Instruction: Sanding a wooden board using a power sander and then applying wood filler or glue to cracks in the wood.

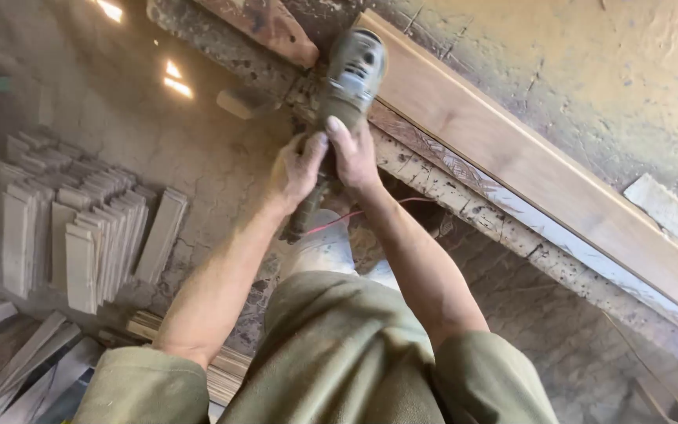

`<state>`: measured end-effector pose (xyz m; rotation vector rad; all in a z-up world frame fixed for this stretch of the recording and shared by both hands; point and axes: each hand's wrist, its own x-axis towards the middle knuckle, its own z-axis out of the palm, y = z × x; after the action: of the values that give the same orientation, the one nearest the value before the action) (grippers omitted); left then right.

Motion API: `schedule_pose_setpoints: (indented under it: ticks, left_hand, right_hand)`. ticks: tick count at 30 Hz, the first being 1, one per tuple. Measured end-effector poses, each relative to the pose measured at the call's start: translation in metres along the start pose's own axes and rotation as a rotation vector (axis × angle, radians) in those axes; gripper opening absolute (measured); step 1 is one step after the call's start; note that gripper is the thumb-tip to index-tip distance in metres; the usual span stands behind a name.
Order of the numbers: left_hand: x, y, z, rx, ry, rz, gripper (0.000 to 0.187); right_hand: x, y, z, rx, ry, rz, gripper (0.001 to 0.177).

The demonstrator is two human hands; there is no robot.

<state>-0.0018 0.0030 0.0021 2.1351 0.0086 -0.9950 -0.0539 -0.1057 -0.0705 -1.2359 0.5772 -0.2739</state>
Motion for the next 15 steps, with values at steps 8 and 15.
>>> schedule_pose_setpoints:
  ticks: [8,15]
  left_hand:
    - [-0.045,0.024,0.054,-0.011,-0.415,-0.146,0.11]
    - [-0.026,0.041,-0.001,0.052,0.022,-0.069,0.069]
  right_hand:
    - [-0.079,-0.034,-0.044,-0.38,0.388,0.467,0.065]
    - [-0.004,-0.02,0.012,0.053,0.077,0.033,0.027]
